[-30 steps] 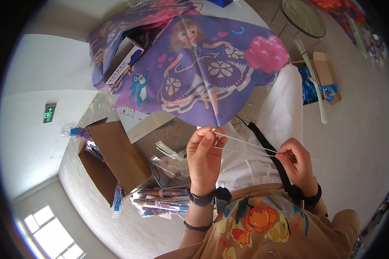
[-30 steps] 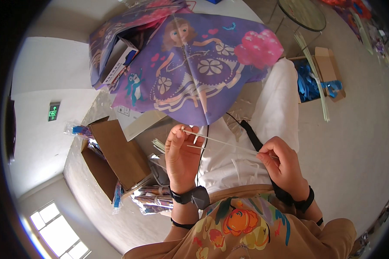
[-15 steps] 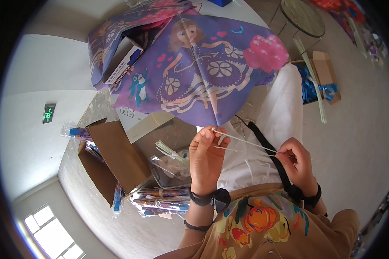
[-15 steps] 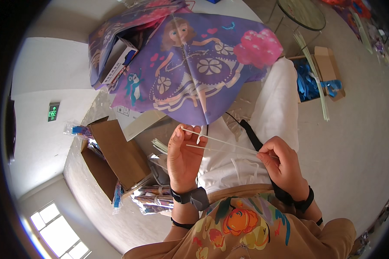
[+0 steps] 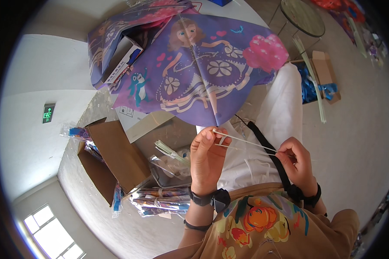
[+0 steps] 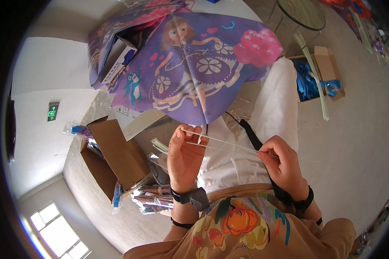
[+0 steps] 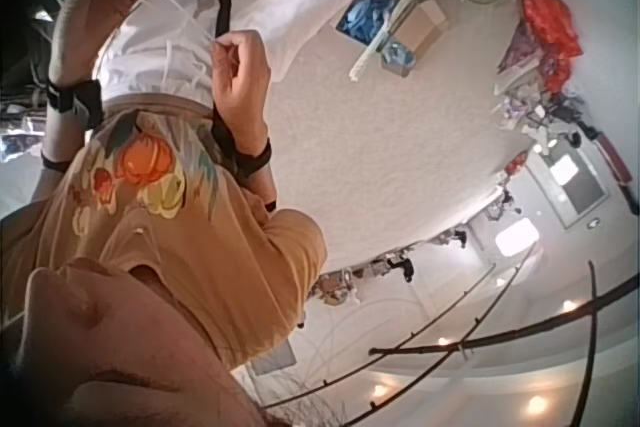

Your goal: Assembling plastic kites by attaching support rods and securing them with tape.

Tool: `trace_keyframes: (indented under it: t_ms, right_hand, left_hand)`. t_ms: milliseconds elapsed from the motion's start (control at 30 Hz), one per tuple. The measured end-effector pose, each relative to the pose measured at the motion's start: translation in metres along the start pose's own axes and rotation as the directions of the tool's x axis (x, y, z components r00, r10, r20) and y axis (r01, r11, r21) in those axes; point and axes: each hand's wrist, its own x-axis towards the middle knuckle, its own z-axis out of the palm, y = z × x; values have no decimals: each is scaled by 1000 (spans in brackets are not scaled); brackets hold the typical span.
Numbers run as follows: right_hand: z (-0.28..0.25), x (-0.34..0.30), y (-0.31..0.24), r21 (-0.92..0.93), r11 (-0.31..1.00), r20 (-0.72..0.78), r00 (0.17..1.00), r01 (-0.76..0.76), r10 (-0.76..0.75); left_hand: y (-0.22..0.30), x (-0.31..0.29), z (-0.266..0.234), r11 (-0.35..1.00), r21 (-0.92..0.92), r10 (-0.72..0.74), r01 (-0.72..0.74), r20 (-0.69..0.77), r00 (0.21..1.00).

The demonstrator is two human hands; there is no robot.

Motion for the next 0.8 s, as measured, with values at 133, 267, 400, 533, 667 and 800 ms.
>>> trace_keyframes:
  t_ms: [133,267,400,533,667,800]
  right_hand:
    - [-1,0,-1,-6,1000,1,1000,-6,6]
    - [0,0,-1,-1,1000,-6,1000,3,-3]
    - [-1,-2,-2,-20,1000,-26,1000,4,-5]
    - [-5,-2,-1,-90,995,-30,999,41,-44]
    - [-6,5,-3,-95,991,-14,996,92,-93]
    - [-8,15,-16,-163,973,48,987,160,-154]
  left_hand:
    - [-1,1,-2,1000,-19,4,-3,28,1000]
    - [0,1,-2,998,29,56,-57,29,998]
    - [0,-1,-6,965,181,191,-189,8,982]
    - [8,-1,0,886,380,270,-266,44,962]
    - [17,2,-6,858,510,20,-60,83,996]
    - [19,5,13,628,777,-153,-40,173,973]
